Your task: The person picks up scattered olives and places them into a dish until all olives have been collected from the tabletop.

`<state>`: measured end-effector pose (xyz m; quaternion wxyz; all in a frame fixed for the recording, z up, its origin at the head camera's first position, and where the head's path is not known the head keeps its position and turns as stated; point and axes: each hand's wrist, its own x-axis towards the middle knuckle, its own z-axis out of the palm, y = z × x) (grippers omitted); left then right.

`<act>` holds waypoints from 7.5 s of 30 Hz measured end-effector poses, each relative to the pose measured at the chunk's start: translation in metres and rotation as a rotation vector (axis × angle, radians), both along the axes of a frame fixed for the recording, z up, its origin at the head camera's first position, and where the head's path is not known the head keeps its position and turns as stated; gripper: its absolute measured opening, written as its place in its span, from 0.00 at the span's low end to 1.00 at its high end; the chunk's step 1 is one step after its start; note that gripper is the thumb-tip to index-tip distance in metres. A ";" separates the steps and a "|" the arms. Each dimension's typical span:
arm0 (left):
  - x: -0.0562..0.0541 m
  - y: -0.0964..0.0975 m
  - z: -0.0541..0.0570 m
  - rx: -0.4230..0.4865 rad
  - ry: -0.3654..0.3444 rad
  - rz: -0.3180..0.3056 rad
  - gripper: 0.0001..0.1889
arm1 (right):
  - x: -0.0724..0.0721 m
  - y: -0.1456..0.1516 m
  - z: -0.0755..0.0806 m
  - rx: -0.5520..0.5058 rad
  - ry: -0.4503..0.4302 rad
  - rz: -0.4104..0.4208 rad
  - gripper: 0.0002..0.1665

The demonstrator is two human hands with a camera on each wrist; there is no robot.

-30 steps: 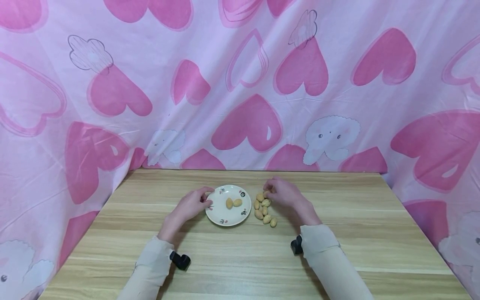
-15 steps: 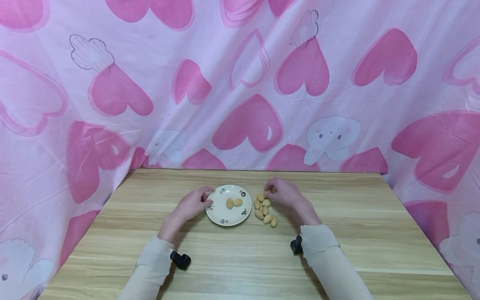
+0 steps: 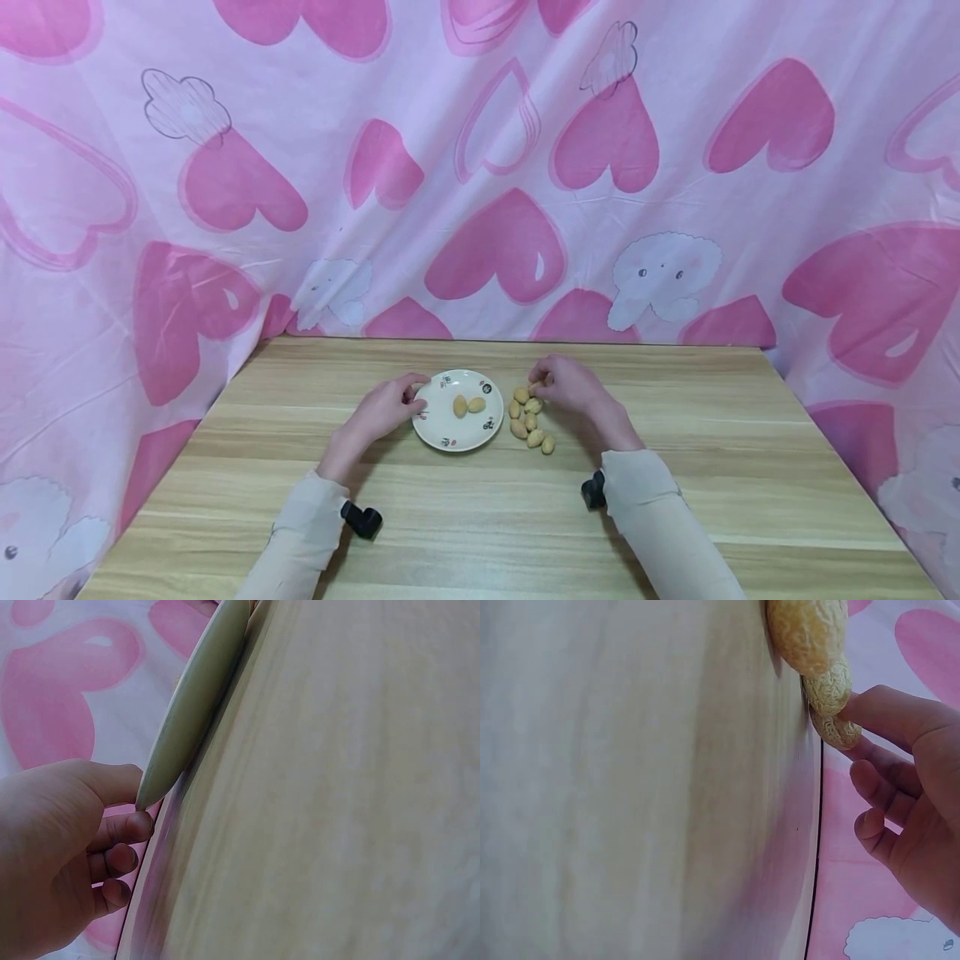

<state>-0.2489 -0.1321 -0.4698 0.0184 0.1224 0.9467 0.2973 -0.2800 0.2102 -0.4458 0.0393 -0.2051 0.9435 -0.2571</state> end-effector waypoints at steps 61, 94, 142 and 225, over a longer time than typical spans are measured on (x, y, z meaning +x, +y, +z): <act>0.002 0.001 0.002 0.015 0.013 -0.014 0.22 | 0.033 -0.057 0.010 -0.007 0.187 0.143 0.07; 0.001 0.001 0.001 0.009 0.004 -0.007 0.22 | 0.035 -0.079 0.008 0.043 0.059 0.187 0.06; 0.001 -0.002 -0.001 0.017 -0.017 -0.011 0.24 | 0.041 -0.003 0.004 -0.195 -0.173 -0.130 0.09; 0.003 0.001 -0.001 0.011 -0.016 -0.001 0.23 | 0.039 -0.012 0.010 -0.236 -0.091 -0.014 0.08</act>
